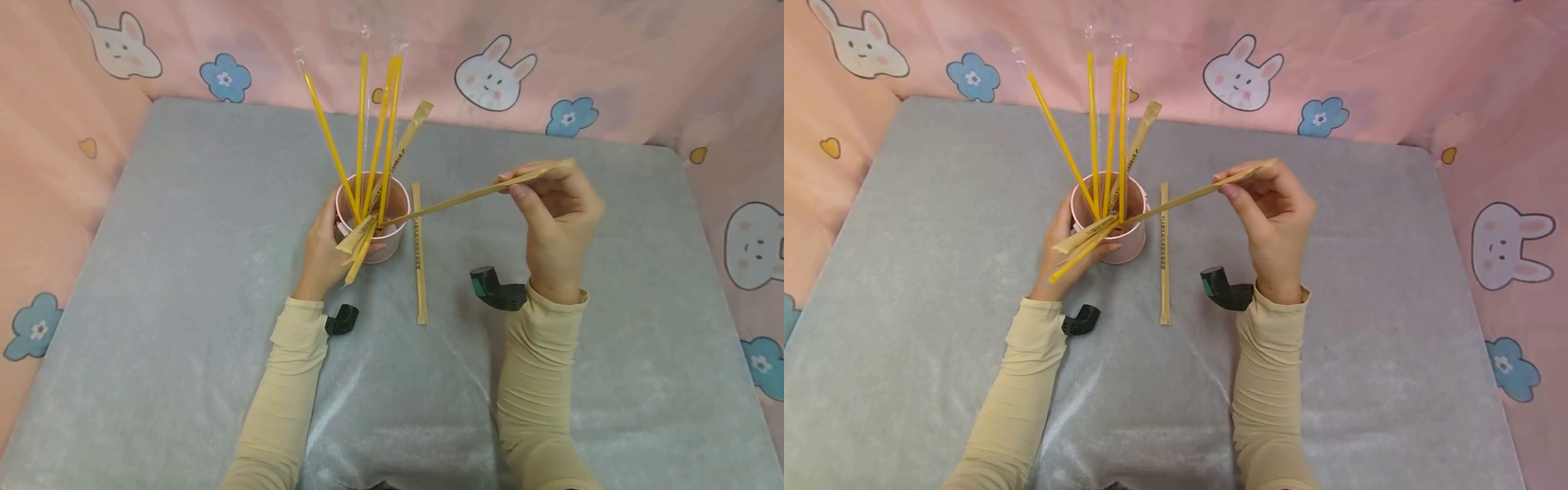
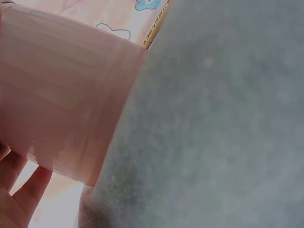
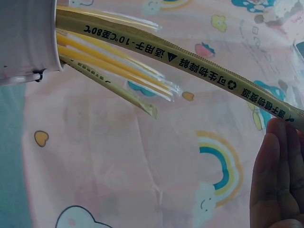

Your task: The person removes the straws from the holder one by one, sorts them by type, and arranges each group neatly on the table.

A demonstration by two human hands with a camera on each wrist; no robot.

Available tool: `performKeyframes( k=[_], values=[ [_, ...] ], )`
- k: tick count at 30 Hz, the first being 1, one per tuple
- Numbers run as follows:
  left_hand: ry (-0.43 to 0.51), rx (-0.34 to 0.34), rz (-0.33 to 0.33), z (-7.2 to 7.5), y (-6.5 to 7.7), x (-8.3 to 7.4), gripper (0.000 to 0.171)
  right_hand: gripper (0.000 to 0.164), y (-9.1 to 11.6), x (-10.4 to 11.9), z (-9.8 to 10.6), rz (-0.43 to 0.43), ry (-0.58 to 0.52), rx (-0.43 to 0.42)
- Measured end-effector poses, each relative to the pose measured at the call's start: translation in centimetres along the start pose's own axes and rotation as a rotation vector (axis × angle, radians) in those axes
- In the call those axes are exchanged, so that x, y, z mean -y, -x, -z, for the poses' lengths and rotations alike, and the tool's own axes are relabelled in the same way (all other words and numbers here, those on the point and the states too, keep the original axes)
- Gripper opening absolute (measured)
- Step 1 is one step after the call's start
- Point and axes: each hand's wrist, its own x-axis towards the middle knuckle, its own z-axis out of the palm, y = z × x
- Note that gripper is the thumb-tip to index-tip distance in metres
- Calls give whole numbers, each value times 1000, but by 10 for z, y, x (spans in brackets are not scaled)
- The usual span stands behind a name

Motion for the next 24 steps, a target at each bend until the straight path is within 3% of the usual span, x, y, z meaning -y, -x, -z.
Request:
performKeyframes(
  k=[5, 16, 24],
  values=[
    [-16, 8, 35, 0, 0, -1, 84, 14, -1, 2, 0, 19, -25, -45],
    [8, 7, 33, 0, -1, -2, 80, 21, -5, 4, 4, 71, -36, -201],
    [-27, 9, 47, 1, 0, -1, 77, 21, -7, 5, 11, 71, -94, -318]
  ],
)
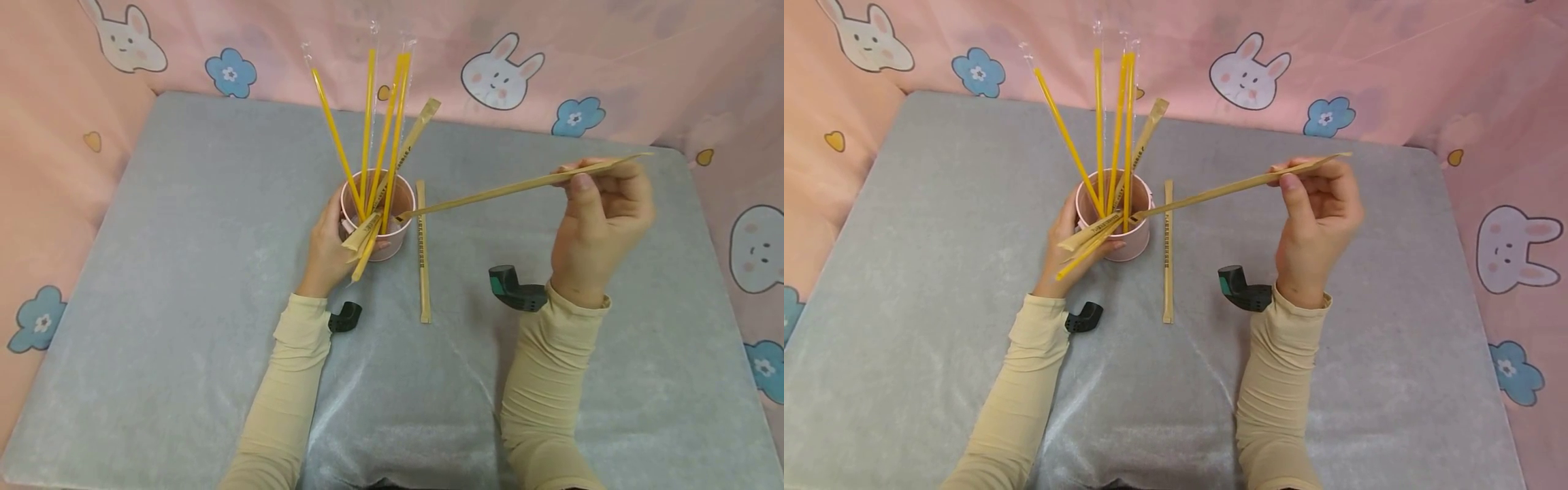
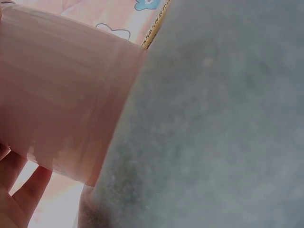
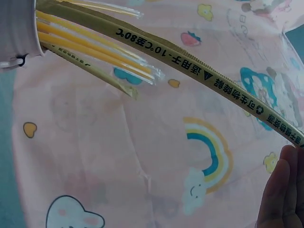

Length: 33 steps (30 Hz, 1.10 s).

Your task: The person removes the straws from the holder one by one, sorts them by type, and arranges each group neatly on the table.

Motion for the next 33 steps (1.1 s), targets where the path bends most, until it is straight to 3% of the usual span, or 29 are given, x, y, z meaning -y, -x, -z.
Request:
performKeyframes(
  k=[6, 12, 17, 23, 33],
  values=[
    [-6, 7, 26, 1, 1, -2, 81, 24, -2, 1, 1, 3, -18, -64],
    [-9, 4, 20, 1, -1, -3, 81, 16, -4, 2, 0, 17, -27, -130],
    [-11, 0, 11, 1, -1, -2, 82, 22, -7, 1, 1, 31, -71, -148],
    [-13, 4, 19, 2, 0, -3, 79, 22, -7, -1, 4, -1, -9, -129],
    [-1, 0, 1, 1, -1, -2, 78, 14, -3, -13, 6, -134, 94, 11]
  ],
)
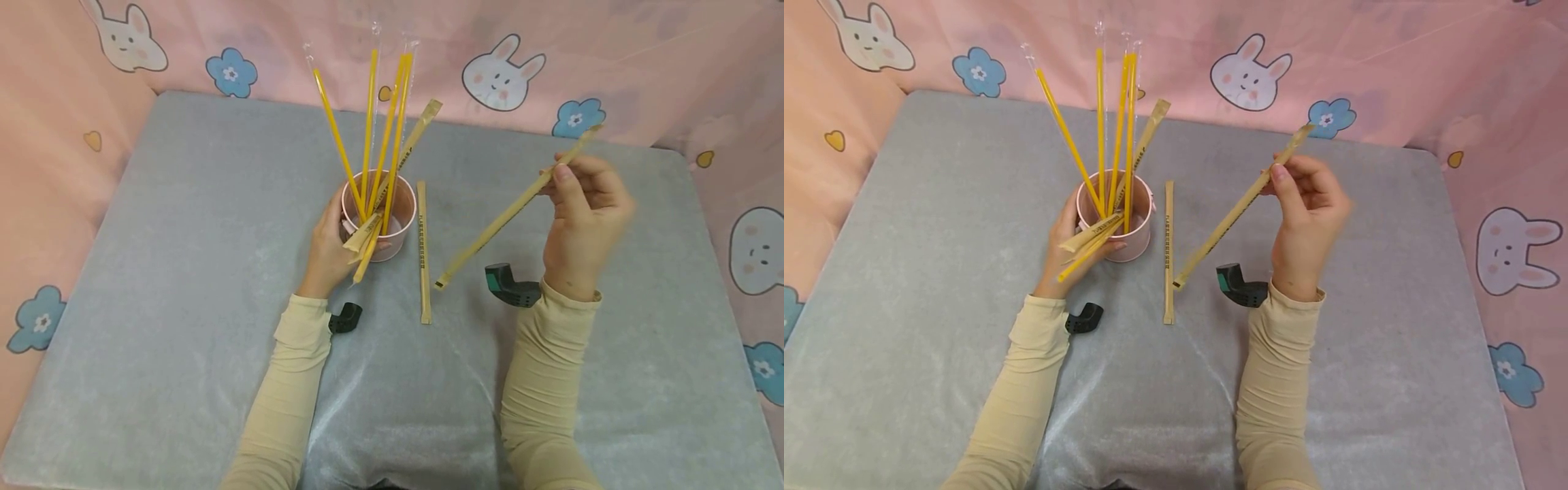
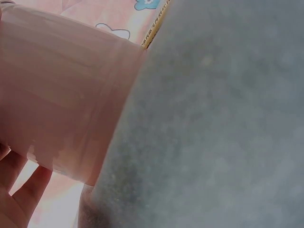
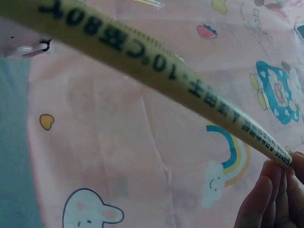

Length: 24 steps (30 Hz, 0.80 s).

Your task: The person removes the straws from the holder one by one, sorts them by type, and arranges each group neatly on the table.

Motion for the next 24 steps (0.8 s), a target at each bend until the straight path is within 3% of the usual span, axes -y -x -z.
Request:
performKeyframes(
  k=[7, 13, 18, 24],
  values=[
    [-10, 1, -2, 0, 1, 0, 79, 15, 3, -10, -1, -82, 105, 148],
    [35, -6, -51, -1, 0, 3, 79, 14, 6, -26, 0, -135, 203, 277],
    [67, -5, -53, -2, 0, 2, 79, 8, 7, -42, 2, -244, 238, 321],
    [16, -3, -38, 0, 1, 2, 80, 7, 10, -64, 8, -330, 324, 356]
  ],
)
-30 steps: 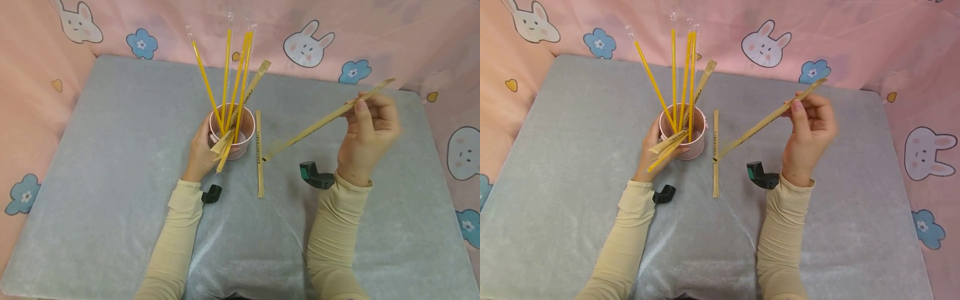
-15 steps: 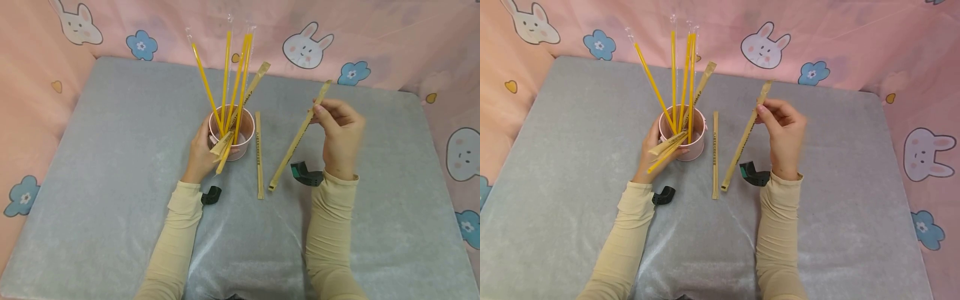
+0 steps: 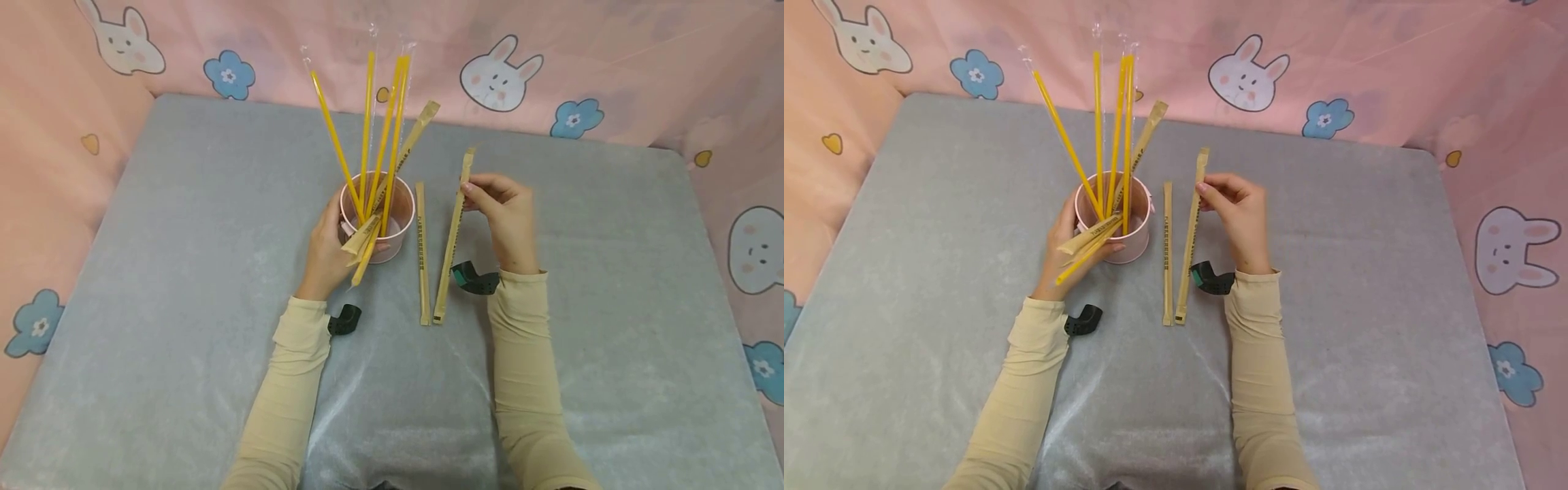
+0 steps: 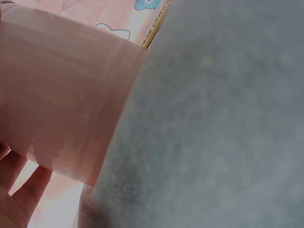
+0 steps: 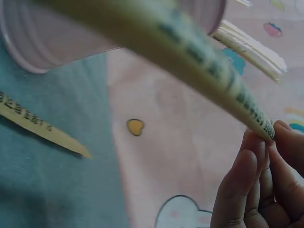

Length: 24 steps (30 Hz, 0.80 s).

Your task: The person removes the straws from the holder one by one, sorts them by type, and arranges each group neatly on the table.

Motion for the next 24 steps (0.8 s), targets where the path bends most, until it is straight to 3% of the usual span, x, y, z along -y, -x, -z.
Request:
performKeyframes(
  k=[6, 12, 18, 24],
  values=[
    [-29, 4, 17, 1, 0, -2, 84, 9, -3, -18, -3, -89, 2, 16],
    [-33, 8, 29, 1, 0, -2, 86, 6, -4, -28, -5, -153, 90, 7],
    [-8, 1, 16, 1, 0, -2, 81, 18, -4, -32, -4, -174, 148, 11],
    [21, 3, 6, 1, 0, -1, 85, 16, -5, -34, -4, -197, 139, 13]
  ],
)
